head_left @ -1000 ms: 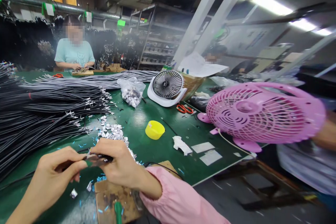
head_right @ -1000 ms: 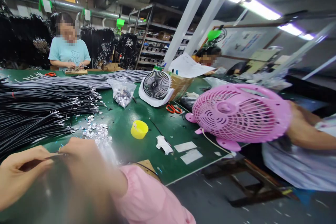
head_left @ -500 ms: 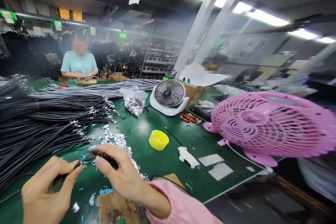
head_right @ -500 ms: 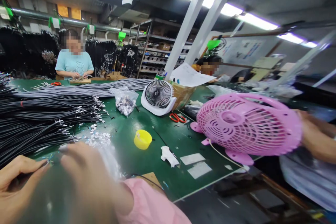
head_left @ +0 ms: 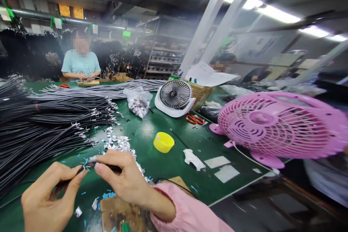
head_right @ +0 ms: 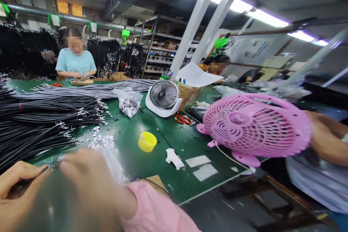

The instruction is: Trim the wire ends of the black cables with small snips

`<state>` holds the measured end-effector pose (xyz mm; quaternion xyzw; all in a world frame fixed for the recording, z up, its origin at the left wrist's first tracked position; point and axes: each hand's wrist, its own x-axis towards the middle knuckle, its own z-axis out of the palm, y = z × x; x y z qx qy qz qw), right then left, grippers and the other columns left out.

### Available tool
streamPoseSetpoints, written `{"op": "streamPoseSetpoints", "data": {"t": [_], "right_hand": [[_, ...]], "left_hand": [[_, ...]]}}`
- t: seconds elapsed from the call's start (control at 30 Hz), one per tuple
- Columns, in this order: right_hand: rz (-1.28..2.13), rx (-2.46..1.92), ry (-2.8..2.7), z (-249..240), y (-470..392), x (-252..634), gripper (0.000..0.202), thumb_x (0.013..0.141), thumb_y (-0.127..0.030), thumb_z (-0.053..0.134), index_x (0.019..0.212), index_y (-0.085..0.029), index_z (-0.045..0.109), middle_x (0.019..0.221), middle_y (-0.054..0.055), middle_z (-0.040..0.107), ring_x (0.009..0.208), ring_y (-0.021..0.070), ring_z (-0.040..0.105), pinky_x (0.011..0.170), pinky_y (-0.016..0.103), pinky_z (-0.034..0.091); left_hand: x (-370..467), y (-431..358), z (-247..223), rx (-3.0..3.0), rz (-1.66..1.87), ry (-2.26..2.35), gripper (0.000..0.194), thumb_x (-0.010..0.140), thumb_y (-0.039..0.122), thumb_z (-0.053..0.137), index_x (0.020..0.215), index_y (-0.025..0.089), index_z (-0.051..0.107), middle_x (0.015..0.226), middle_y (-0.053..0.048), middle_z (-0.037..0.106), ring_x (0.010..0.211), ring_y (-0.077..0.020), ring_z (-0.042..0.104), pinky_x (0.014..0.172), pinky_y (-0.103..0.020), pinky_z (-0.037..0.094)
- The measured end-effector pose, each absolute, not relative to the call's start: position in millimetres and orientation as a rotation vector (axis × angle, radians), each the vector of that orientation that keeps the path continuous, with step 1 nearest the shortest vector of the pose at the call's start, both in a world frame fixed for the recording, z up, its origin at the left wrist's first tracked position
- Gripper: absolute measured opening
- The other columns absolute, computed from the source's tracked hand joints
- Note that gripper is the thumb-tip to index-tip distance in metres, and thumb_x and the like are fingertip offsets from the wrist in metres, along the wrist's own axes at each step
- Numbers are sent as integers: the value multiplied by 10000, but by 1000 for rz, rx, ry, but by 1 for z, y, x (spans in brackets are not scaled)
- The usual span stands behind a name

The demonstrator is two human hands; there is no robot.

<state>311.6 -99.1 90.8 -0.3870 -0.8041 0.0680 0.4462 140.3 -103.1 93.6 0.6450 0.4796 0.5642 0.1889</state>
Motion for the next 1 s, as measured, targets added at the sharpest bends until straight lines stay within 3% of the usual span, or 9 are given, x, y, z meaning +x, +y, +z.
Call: {"op": "streamPoseSetpoints", "data": {"t": [0.13,0.33,0.5,0.77,1.0], "right_hand": [[217,-996,-1998,92,-100,311,305,994,-287,565,726,-200,683,684,2,619,573,119,448,507,245,337],[220,-992,-1997,90,-99,312,290,976,-302,591,722,-209,695,688,6,626,585,130,460,523,255,349],[227,-986,-1982,84,-99,313,239,968,-313,629,770,-209,714,717,6,628,589,129,463,512,250,354],[254,-1010,-1970,85,-99,312,274,969,-324,630,728,-217,706,707,6,640,583,127,466,520,250,365],[156,-1026,-1947,89,-101,313,323,994,-244,526,714,-207,683,679,14,625,586,133,489,521,247,371]], "left_hand": [[141,-103,93,1800,1605,1347,203,771,403,740,613,280,704,540,34,612,495,-153,608,333,-237,335],[143,-103,96,1810,1647,1302,220,766,399,745,589,284,683,543,55,619,484,-144,604,483,-249,510],[142,-104,95,1833,1599,1369,236,783,431,720,606,276,691,557,26,618,496,-146,594,337,-233,336],[141,-105,94,1834,1596,1375,245,783,448,721,602,284,688,551,29,612,497,-148,599,338,-239,337],[138,-95,87,1836,1618,1210,135,746,391,801,690,279,750,587,42,681,482,-133,605,451,-215,491]]}}
